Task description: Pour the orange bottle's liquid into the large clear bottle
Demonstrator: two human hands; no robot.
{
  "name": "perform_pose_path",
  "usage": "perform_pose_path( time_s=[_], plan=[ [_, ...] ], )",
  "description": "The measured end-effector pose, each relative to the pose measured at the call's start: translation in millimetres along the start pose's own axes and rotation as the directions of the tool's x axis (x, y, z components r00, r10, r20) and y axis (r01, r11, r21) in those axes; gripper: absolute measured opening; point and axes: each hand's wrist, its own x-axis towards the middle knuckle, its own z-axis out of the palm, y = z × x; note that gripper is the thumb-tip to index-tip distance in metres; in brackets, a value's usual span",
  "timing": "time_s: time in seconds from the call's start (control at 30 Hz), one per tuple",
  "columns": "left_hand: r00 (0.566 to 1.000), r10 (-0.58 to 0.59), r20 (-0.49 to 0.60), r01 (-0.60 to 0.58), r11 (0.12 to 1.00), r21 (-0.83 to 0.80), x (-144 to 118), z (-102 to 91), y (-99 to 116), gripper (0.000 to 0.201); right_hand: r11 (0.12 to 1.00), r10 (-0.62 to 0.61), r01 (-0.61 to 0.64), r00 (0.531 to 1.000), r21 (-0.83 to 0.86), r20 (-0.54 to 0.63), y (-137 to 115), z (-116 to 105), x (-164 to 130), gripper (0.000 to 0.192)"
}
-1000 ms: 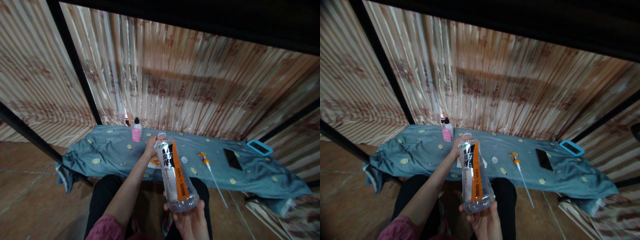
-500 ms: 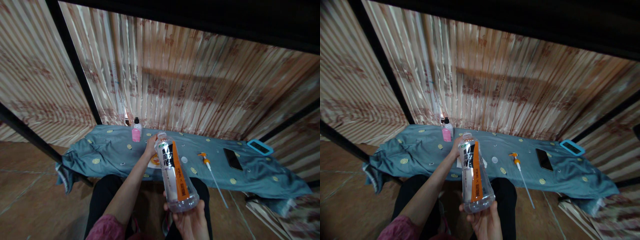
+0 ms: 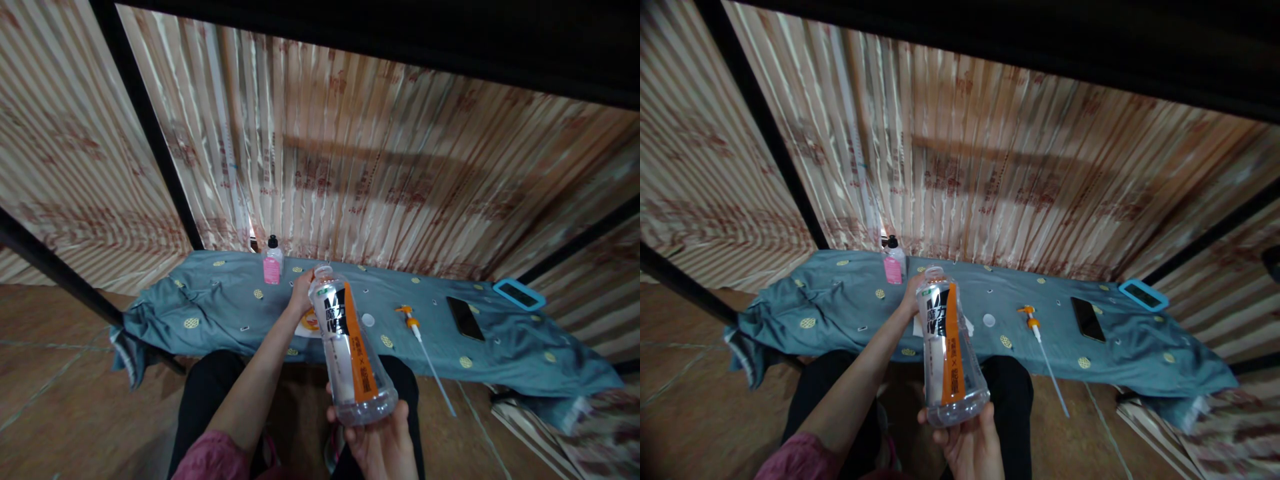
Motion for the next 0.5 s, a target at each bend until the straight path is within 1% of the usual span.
perform_pose_path(
  time_s=[0.27, 0.5],
  plan=[
    [1.0, -0.007, -0.014, 0.006, 1.0, -0.008, 0.9, 2.2, -4.6, 0.021, 1.0, -0.009, 0.008, 1.0, -0.017, -0.014, 0.3, 0.8, 0.3, 0.056],
    [1.0, 0.0, -0.023, 0.0, 1.0, -0.015, 2.0, 1.5, -3.8, 0.017, 1.0, -0.011, 0.011, 1.0, -0.001, -0.025, 0.3, -0.7, 0.3, 0.057]
  ],
)
